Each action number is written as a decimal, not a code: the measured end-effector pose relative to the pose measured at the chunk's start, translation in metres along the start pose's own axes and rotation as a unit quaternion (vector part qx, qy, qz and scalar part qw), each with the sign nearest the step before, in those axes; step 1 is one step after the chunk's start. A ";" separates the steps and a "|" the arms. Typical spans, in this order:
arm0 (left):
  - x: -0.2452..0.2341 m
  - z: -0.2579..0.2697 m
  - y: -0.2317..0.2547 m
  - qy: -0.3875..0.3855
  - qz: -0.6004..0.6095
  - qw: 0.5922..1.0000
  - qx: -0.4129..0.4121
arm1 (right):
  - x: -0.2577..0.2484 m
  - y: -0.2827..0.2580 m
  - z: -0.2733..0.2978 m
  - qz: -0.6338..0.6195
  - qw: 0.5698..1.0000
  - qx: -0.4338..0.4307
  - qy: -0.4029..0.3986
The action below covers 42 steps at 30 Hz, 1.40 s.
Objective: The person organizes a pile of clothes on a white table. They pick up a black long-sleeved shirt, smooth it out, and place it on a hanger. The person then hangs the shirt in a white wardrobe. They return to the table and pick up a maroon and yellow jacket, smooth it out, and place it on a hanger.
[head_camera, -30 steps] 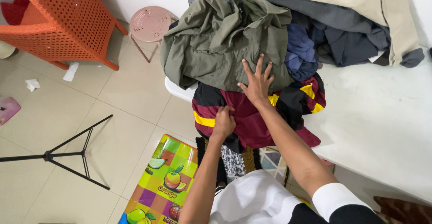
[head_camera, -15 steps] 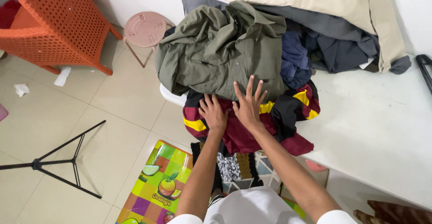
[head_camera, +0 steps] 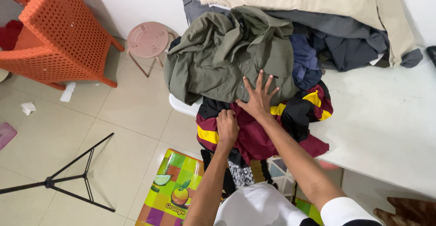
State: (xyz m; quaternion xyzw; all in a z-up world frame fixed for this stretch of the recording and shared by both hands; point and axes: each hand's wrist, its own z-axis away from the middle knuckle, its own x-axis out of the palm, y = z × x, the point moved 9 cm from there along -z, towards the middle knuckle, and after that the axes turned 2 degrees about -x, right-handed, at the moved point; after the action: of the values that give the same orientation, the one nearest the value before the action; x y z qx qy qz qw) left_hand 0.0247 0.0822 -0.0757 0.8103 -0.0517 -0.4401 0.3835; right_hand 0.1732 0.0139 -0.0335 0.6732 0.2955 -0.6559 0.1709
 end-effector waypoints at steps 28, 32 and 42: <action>0.070 0.009 0.038 -0.045 -0.272 0.961 0.000 | -0.028 0.023 0.069 -0.020 0.982 -0.180 0.049; 0.076 0.023 0.035 -0.064 -0.182 0.980 0.037 | -0.015 0.018 0.049 0.004 0.991 -0.134 -0.012; 0.028 0.065 0.048 -0.081 0.046 0.989 0.114 | -0.010 0.020 0.007 0.014 0.996 -0.092 -0.007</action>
State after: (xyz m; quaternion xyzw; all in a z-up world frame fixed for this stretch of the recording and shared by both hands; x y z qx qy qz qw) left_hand 0.0047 -0.0008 -0.0827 0.8073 -0.1700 -0.4771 0.3029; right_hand 0.1803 -0.0076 -0.0277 0.6543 0.3441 -0.6281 0.2429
